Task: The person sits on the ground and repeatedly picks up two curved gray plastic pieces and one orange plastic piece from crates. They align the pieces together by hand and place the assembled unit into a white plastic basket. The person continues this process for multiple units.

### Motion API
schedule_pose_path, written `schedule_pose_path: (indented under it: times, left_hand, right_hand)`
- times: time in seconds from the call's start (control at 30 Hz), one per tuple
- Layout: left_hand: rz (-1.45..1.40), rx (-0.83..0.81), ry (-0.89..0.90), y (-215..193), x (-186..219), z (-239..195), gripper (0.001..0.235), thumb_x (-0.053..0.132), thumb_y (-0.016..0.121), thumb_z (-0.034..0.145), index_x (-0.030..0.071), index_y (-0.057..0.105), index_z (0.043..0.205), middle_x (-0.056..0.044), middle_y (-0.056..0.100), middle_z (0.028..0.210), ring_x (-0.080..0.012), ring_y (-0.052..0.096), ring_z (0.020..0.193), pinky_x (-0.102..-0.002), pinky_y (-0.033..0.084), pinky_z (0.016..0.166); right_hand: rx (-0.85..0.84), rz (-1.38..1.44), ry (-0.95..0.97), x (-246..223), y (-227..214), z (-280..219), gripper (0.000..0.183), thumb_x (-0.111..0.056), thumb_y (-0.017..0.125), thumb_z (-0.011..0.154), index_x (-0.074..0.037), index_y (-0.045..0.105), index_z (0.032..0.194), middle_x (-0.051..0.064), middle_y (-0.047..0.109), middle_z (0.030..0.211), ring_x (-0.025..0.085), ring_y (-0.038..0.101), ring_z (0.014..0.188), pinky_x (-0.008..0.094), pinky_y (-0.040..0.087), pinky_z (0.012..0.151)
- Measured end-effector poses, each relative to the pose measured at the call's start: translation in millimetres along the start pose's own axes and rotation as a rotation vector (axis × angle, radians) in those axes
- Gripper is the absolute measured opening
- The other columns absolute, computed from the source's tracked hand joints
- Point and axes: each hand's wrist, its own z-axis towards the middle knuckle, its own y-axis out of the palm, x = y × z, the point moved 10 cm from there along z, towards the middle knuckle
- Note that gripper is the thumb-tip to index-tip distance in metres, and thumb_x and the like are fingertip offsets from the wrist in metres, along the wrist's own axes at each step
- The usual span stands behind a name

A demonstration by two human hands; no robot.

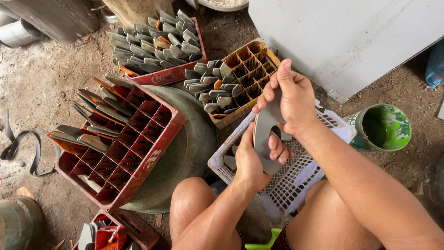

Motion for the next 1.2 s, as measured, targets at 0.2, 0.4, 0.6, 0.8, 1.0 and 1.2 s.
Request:
schedule_pose_path:
  times: [0.2, 0.4, 0.6, 0.8, 1.0, 1.2]
  left_hand:
    - [0.049, 0.162, -0.01, -6.5, 17.2, -1.5, 0.055, 0.038, 0.02, 0.112, 0.004, 0.055, 0.088, -0.008, 0.046, 0.06, -0.026, 0.051, 0.056, -0.049, 0.056, 0.073]
    - [0.302, 0.519, -0.047, -48.2, 33.5, -1.6, 0.059, 0.051, 0.03, 0.106, 0.002, 0.056, 0.086, -0.011, 0.064, 0.069, -0.0224, 0.062, 0.056, -0.038, 0.055, 0.053]
    - [0.416, 0.468, -0.226, -69.6, 2.3, 1.5, 0.05, 0.047, 0.04, 0.108, 0.007, 0.056, 0.083, -0.007, 0.052, 0.057, -0.0175, 0.046, 0.04, -0.032, 0.039, 0.037]
    - [0.36, 0.352, -0.434, -65.9, -38.6, -2.2, 0.047, 0.046, 0.037, 0.108, 0.012, 0.051, 0.079, -0.003, 0.045, 0.053, -0.014, 0.037, 0.035, -0.029, 0.029, 0.03]
    - [0.545, 0.438, -0.272, -84.7, -30.4, 5.4, 0.051, 0.044, 0.038, 0.11, 0.005, 0.056, 0.082, -0.002, 0.05, 0.061, -0.0135, 0.047, 0.047, -0.03, 0.042, 0.044]
    - [0.719, 0.551, 0.155, -76.9, 32.8, 15.0, 0.058, 0.047, 0.028, 0.108, 0.005, 0.059, 0.081, -0.004, 0.06, 0.061, -0.0152, 0.057, 0.048, -0.031, 0.049, 0.047]
  right_hand:
    - [-0.017, -0.04, -0.056, -0.8, 12.0, 7.9, 0.047, -0.05, 0.052, 0.106, -0.01, 0.05, 0.083, 0.005, 0.053, 0.064, 0.022, 0.06, 0.056, 0.048, 0.06, 0.057]
    - [0.079, 0.006, 0.052, 1.2, -1.3, 6.0, 0.048, -0.052, 0.048, 0.106, -0.011, 0.048, 0.082, 0.005, 0.051, 0.069, 0.023, 0.059, 0.062, 0.048, 0.058, 0.066]
    - [-0.233, 0.101, 0.043, -1.1, 28.6, -6.4, 0.06, -0.064, 0.034, 0.104, -0.009, 0.047, 0.082, 0.006, 0.052, 0.074, 0.019, 0.055, 0.064, 0.04, 0.054, 0.066]
    - [-0.115, -0.094, -0.109, -0.3, 11.0, 1.2, 0.065, -0.063, 0.038, 0.108, -0.013, 0.04, 0.066, 0.003, 0.041, 0.052, 0.015, 0.042, 0.04, 0.033, 0.038, 0.04]
    - [-0.093, -0.163, -0.092, 4.6, 9.4, 1.0, 0.064, -0.059, 0.039, 0.111, -0.013, 0.041, 0.067, 0.002, 0.04, 0.052, 0.014, 0.041, 0.039, 0.03, 0.033, 0.037]
    - [0.037, 0.031, 0.161, 27.4, 11.2, 5.5, 0.066, -0.061, 0.036, 0.102, -0.002, 0.058, 0.08, 0.013, 0.067, 0.074, 0.027, 0.072, 0.066, 0.041, 0.061, 0.065]
